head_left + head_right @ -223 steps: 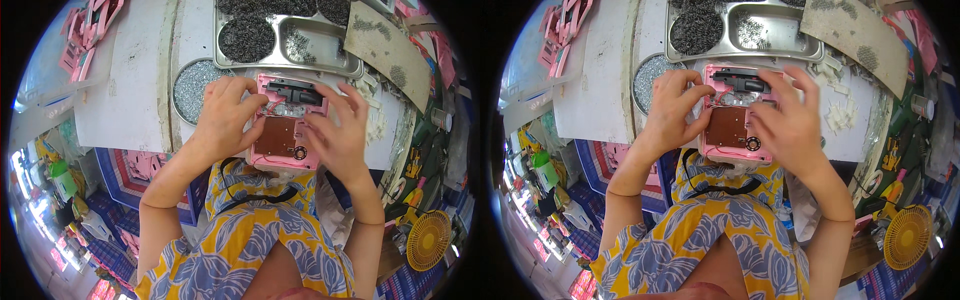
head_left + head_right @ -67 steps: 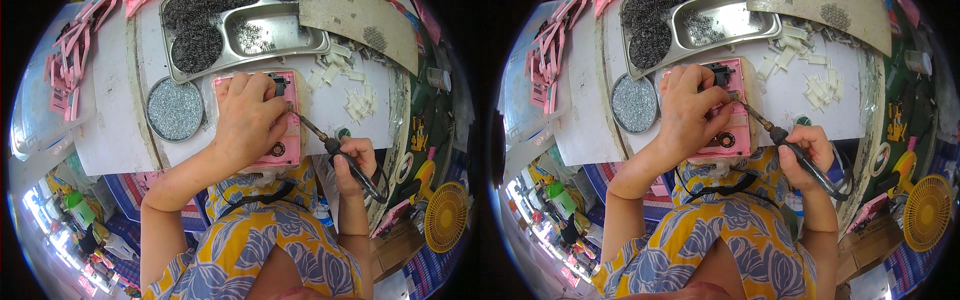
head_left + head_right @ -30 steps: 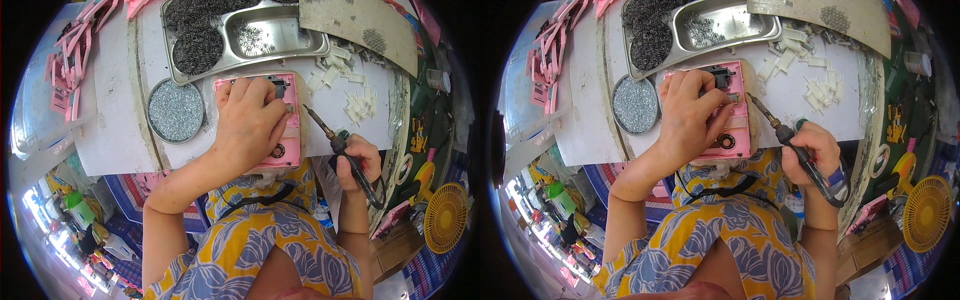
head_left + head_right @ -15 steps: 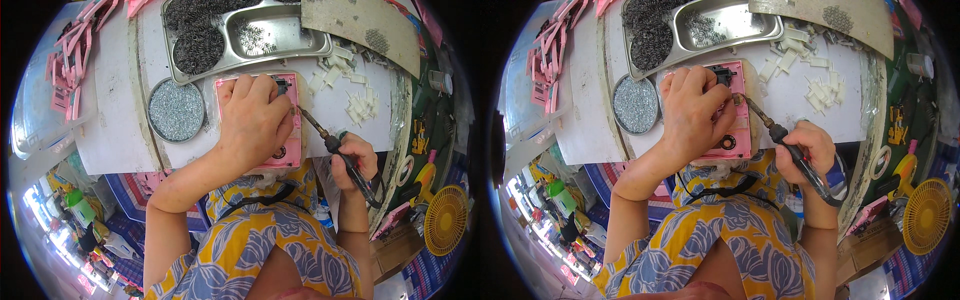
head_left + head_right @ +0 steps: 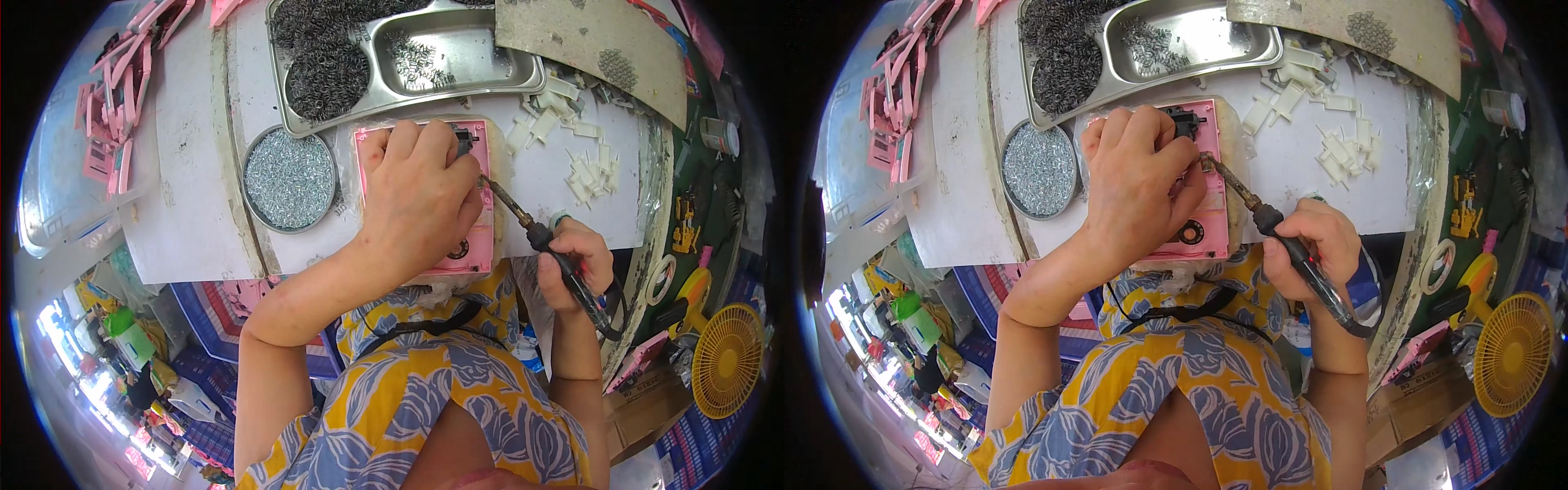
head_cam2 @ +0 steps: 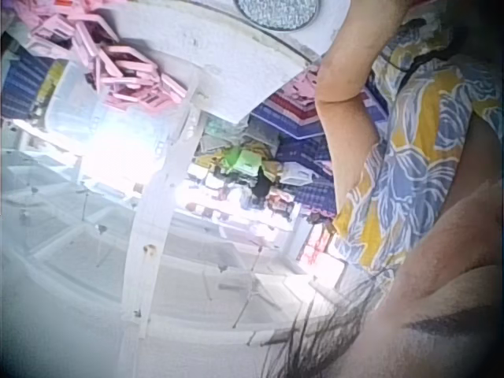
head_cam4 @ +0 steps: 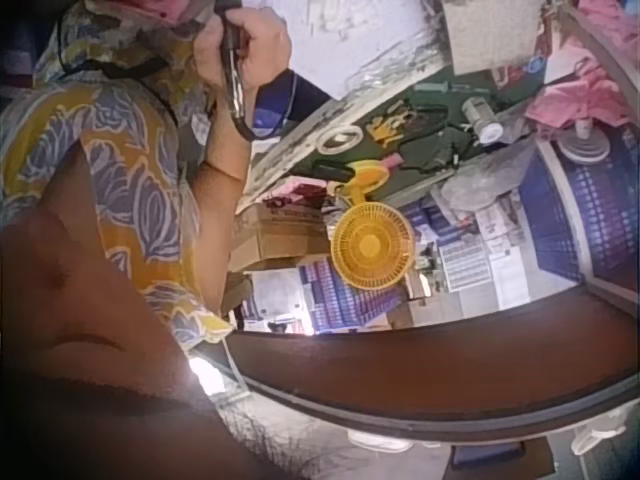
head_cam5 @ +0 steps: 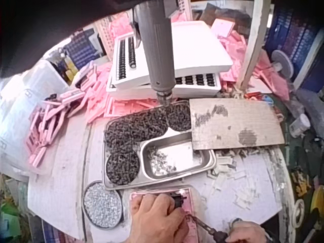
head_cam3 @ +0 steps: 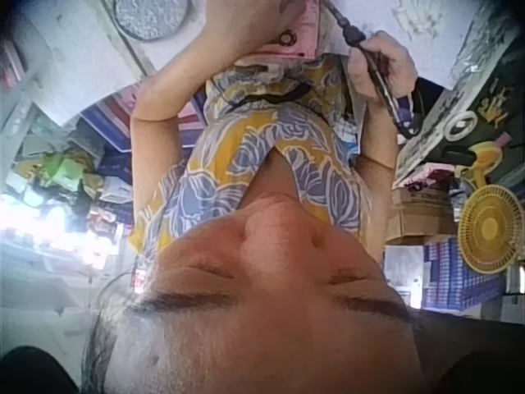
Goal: Assembling and soldering internal components of a pink toy electronic device.
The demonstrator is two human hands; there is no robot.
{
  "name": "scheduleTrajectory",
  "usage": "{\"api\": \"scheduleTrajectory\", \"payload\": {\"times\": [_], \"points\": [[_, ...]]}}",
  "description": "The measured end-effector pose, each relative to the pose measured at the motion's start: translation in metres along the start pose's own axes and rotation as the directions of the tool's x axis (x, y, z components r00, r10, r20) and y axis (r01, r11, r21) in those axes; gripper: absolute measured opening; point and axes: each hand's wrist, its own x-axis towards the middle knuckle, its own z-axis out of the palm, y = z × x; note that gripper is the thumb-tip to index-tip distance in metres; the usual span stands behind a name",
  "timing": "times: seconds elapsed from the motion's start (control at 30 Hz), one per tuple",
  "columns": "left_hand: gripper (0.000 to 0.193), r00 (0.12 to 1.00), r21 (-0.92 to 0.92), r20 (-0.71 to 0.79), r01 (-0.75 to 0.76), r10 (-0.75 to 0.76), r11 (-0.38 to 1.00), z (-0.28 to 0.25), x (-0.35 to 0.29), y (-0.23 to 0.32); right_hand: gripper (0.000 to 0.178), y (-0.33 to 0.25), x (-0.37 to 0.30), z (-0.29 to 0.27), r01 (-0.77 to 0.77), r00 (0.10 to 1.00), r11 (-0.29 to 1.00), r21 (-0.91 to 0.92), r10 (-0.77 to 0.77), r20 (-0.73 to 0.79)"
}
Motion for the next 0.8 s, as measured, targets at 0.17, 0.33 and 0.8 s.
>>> {"api": "scheduleTrajectory", "payload": {"times": [0.17,0.33,0.8], "points": [[0.013,1.0,0.021,-0.003,-0.005,0.005,1.0,0.0,0.0,0.001,0.02,-0.001,0.001,0.002,0.061,0.998,0.996,-0.063,-0.059,0.031],[0.013,1.0,0.04,-0.013,-0.014,0.015,0.999,0.002,0.0,0.001,0.02,-0.001,0.006,0.005,0.215,0.976,0.97,-0.109,-0.211,0.051],[0.014,0.999,0.052,-0.017,-0.027,0.028,0.998,0.001,0.0,0.001,0.022,0.0,-0.002,-0.005,0.104,0.994,0.992,-0.066,-0.106,-0.025]]}}
